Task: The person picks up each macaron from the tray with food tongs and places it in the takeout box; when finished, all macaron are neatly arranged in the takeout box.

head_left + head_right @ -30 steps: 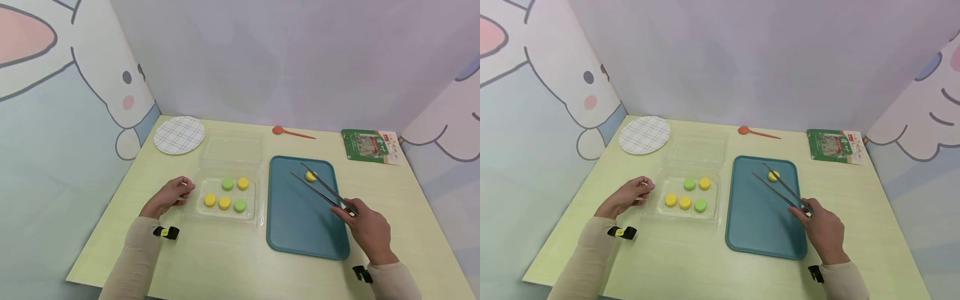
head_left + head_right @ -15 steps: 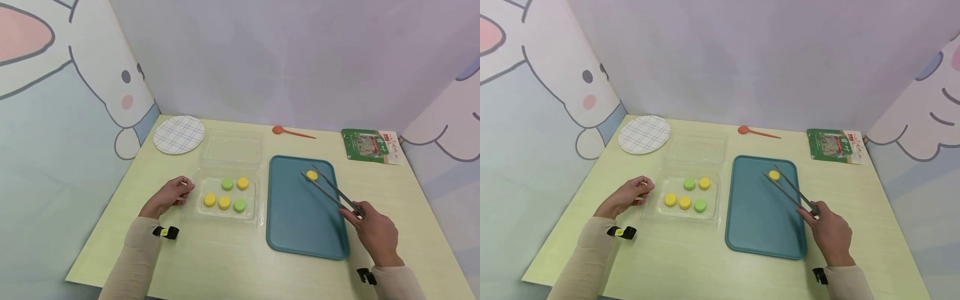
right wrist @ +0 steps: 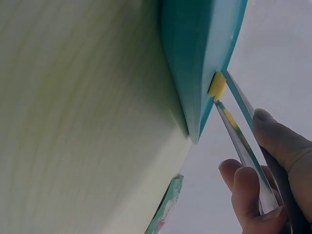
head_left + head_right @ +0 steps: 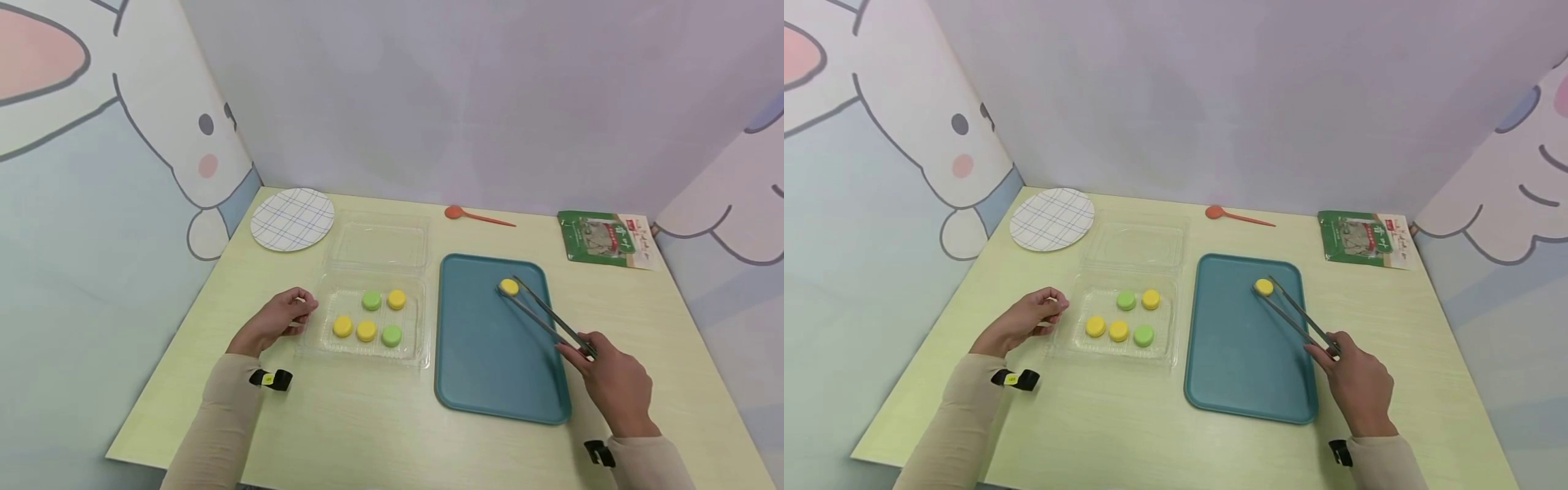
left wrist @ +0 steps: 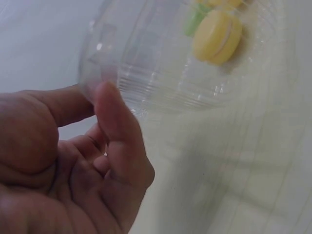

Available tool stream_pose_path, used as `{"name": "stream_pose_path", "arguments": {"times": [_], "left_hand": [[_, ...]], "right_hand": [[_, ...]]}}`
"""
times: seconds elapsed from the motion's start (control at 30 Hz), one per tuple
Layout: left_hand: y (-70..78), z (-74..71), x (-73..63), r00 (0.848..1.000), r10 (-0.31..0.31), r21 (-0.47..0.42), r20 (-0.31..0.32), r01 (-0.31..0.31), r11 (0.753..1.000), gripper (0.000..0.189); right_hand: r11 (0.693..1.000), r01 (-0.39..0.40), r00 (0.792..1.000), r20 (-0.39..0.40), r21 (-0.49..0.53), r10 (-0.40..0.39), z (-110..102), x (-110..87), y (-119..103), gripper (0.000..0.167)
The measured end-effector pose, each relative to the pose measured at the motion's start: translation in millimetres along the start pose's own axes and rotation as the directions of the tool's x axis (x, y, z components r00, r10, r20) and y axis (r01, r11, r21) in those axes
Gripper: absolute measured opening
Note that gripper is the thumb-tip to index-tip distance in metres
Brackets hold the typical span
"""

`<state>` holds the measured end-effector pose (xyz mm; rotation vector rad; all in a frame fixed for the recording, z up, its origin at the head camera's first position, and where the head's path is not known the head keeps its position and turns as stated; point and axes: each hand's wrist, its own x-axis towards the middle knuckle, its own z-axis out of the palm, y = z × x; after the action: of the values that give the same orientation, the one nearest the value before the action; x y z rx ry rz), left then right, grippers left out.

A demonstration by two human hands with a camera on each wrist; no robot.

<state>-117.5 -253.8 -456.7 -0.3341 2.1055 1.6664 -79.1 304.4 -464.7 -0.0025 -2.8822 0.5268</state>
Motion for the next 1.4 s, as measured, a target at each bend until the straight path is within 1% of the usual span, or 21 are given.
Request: {"name": "stream_pose_path", "arguments": {"times": [0.3, 0.53, 0.77, 0.97, 1.17, 1.4], "left_hand": [[1.8, 0.2, -1.3, 1.000, -0.001, 0.000, 0.004, 0.001, 1.000, 0.017], [2.4, 1.0, -0.6, 1.000, 0.000, 0.009, -0.003, 0.000, 1.000, 0.017], [3.0, 0.9, -0.2, 1.000, -0.006, 0.012, -0.003, 0.006, 1.000, 0.018], [2.8, 0.3, -0.2, 1.000, -0.013, 0.006, 0.000, 0.013, 1.000, 0.018], [2.9, -0.1, -0.3, 1.000, -0.018, 0.010, 0.002, 0.018, 1.000, 0.017], [2.6, 0.3, 0.4, 1.000, -0.012, 0.010, 0.001, 0.012, 1.000, 0.017]], "right_hand": [[1.000, -0.008, 0.999, 0.052, -0.001, 0.008, 0, 1.1, 0, 0.047], [1.000, 0.024, 1.000, 0.011, -0.001, -0.024, 0, -0.6, -1, 0.041], [1.000, 0.026, 1.000, 0.009, 0.000, -0.026, -1, -0.5, -2, 0.041], [0.999, 0.035, 0.999, -0.016, 0.009, -0.035, -3, 2.0, -6, 0.039], [0.998, 0.063, 0.997, -0.036, 0.020, -0.063, -3, 5.3, -10, 0.040], [0.991, 0.130, 0.989, -0.082, 0.033, -0.126, 1, 13.4, -20, 0.040]]}}
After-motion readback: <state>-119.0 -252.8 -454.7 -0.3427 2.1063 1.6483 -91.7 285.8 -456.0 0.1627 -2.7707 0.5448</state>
